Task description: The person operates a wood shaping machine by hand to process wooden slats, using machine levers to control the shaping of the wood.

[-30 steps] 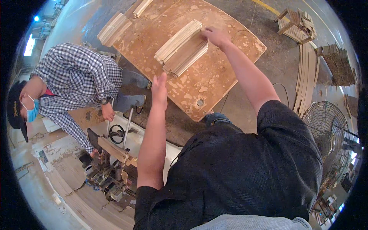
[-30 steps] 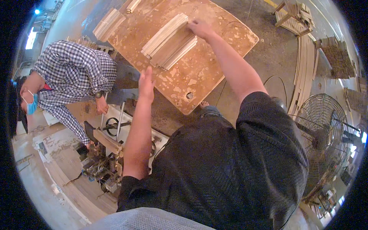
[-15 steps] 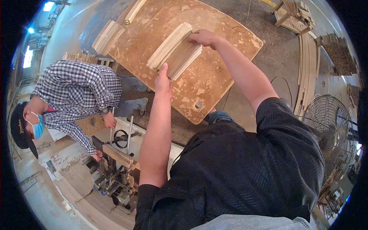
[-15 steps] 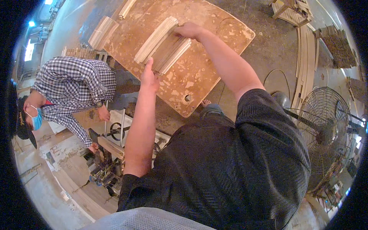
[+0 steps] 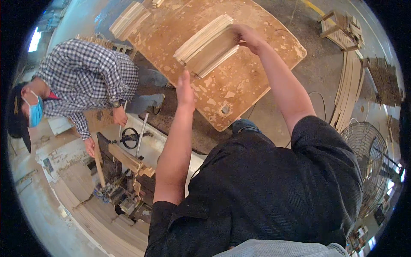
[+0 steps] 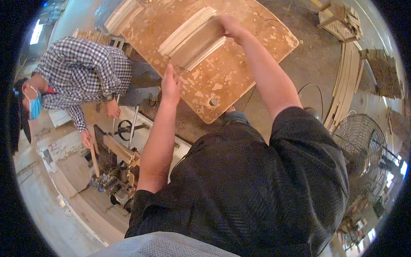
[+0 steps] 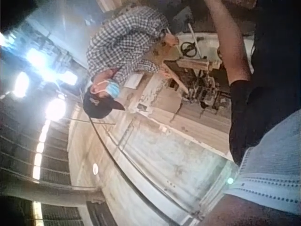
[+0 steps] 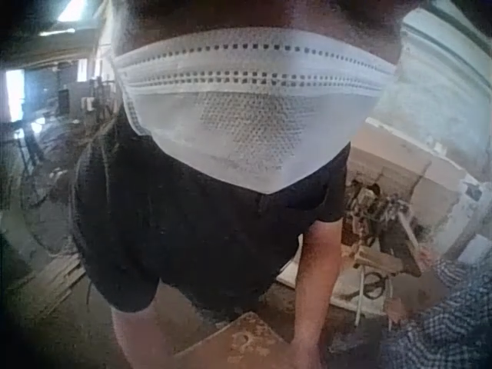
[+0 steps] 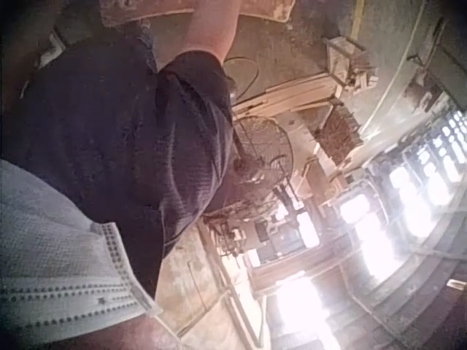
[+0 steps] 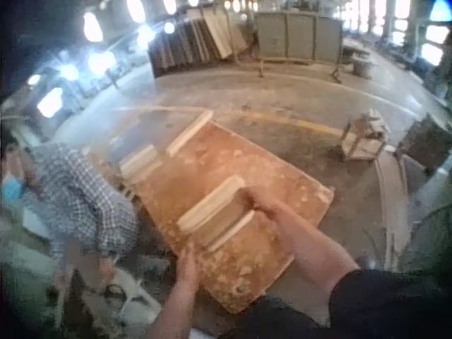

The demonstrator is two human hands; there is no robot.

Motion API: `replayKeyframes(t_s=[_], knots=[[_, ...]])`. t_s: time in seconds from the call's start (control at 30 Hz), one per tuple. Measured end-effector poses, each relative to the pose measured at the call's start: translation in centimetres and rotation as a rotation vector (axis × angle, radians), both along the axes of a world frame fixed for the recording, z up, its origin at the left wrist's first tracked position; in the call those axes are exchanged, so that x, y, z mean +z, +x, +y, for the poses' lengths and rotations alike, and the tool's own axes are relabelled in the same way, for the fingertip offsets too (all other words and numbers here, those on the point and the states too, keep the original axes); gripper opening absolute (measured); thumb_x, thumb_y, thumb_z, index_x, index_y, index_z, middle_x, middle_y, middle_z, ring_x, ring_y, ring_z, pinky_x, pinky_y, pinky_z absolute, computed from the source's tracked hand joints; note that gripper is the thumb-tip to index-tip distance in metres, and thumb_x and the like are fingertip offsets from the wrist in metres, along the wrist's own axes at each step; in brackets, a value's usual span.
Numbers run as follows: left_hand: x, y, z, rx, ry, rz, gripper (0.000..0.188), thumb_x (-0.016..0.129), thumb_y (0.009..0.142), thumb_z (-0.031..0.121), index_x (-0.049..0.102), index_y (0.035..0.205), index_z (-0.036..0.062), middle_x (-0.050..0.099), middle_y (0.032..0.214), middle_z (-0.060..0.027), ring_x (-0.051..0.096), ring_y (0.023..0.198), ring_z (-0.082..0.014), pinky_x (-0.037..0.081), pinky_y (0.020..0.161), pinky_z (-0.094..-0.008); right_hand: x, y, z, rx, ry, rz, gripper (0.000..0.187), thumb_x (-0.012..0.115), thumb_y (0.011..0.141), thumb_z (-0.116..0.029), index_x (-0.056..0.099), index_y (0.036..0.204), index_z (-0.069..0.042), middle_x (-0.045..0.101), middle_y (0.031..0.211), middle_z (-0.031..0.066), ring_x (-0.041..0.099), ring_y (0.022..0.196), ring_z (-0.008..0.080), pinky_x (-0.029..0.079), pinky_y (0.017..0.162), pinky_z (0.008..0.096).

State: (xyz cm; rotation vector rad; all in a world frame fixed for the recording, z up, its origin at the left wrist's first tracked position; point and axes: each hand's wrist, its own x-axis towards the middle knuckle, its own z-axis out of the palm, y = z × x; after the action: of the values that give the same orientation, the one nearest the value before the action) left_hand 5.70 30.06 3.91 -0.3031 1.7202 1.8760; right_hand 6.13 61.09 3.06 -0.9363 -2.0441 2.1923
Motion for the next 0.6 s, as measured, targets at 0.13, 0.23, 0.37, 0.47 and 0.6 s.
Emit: replayKeyframes(t_s=[0.13,0.23,0.37,0.47,0.6], knots=[[-6.3,5.3,-8.5,-0.117,-0.187,-0.092,0.054,0.052,0.099,0.046,0.051,0.135,0.006,0.061,0.119,-0.007,0.058,0.103,-0.0175,0.046,0.089,-0.0326,-5.1,2.5,0.5,-0.575,-0.173,0.062,0.038,0.057,0.09,-0.037,0.064,0.111,-0.007,0.066,0.091,0.0097,0.064,0.084,0.0241,0.05,0.071,0.0381],[-10.3,13.4,-15.5,-0.221,-0.355,-0.082,0.048,0.052,0.099,0.041,0.059,0.128,0.0042,0.068,0.11,-0.0105,0.065,0.094,-0.0192,0.051,0.084,-0.0287,-12.1,6.6,-0.7,-0.402,0.17,-0.056,0.024,0.059,0.09,-0.026,0.064,0.098,-0.004,0.063,0.079,0.0068,0.063,0.072,0.0194,0.051,0.064,0.0309],[-12.3,23.2,-26.2,-0.851,-0.983,-0.048,0.066,0.063,0.089,0.047,0.054,0.133,-0.0009,0.059,0.13,-0.0219,0.056,0.121,-0.037,0.044,0.102,-0.0436,-10.1,10.3,-10.0,0.147,0.798,0.097,0.023,0.061,0.087,-0.026,0.064,0.089,-0.004,0.065,0.081,0.0104,0.064,0.078,0.0278,0.05,0.069,0.0406],[-14.9,29.6,-32.8,-0.719,-1.041,-0.536,0.077,0.064,0.085,0.053,0.05,0.136,-0.002,0.054,0.136,-0.0222,0.05,0.129,-0.0345,0.041,0.107,-0.0401,-8.8,11.3,-13.8,0.452,0.964,0.28,0.018,0.06,0.083,-0.02,0.068,0.093,-0.008,0.066,0.101,0.0157,0.06,0.1,0.036,0.047,0.087,0.0482],[-18.0,34.8,-39.8,-0.672,-1.105,-0.627,0.08,0.063,0.083,0.058,0.049,0.138,0.0012,0.05,0.142,-0.0204,0.048,0.131,-0.0334,0.038,0.109,-0.0392,-8.7,9.6,-21.6,0.962,0.879,0.475,0.016,0.062,0.082,-0.021,0.067,0.09,-0.007,0.064,0.102,0.0144,0.057,0.104,0.0358,0.044,0.089,0.049]])
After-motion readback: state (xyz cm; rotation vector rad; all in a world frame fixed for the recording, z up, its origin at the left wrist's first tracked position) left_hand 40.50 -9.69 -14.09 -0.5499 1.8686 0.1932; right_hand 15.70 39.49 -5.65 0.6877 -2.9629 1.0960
